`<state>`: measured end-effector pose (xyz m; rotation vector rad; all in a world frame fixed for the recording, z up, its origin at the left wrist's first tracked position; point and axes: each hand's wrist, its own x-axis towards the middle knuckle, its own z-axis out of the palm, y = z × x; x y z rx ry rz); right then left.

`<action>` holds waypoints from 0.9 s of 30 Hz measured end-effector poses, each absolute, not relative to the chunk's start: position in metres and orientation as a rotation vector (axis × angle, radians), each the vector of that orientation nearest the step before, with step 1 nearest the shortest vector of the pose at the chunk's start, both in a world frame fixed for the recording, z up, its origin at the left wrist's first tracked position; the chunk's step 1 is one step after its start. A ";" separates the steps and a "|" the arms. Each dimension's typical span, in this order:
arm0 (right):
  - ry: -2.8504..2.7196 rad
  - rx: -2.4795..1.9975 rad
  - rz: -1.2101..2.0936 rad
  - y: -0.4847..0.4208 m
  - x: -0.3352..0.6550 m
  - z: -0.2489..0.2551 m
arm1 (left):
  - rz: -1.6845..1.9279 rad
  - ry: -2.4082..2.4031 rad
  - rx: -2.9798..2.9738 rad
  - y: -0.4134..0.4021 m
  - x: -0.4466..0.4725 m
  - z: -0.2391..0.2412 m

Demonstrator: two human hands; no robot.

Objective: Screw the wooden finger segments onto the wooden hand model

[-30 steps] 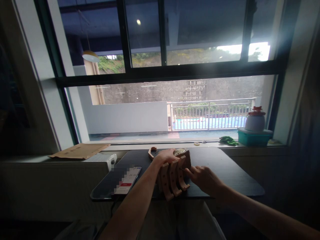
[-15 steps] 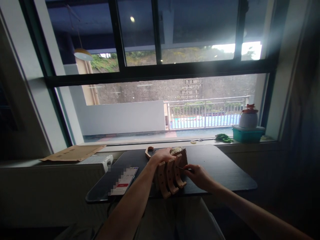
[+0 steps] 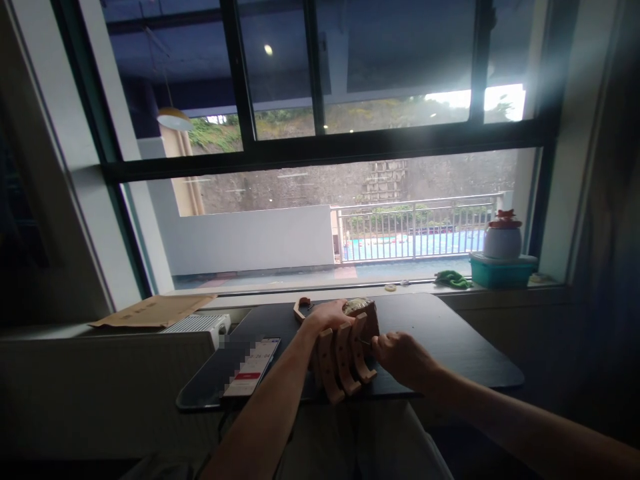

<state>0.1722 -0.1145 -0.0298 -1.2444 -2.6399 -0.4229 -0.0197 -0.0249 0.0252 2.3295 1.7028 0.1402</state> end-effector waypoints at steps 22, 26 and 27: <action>-2.398 -1.209 -0.037 -0.108 0.179 -0.034 | 0.155 1.738 2.312 -0.033 -0.019 0.029; -2.549 -1.061 -0.181 -0.108 0.185 -0.029 | 0.169 1.744 2.321 -0.034 -0.018 0.029; -2.563 -1.044 -0.197 -0.107 0.187 -0.028 | 0.169 1.743 2.326 -0.034 -0.018 0.029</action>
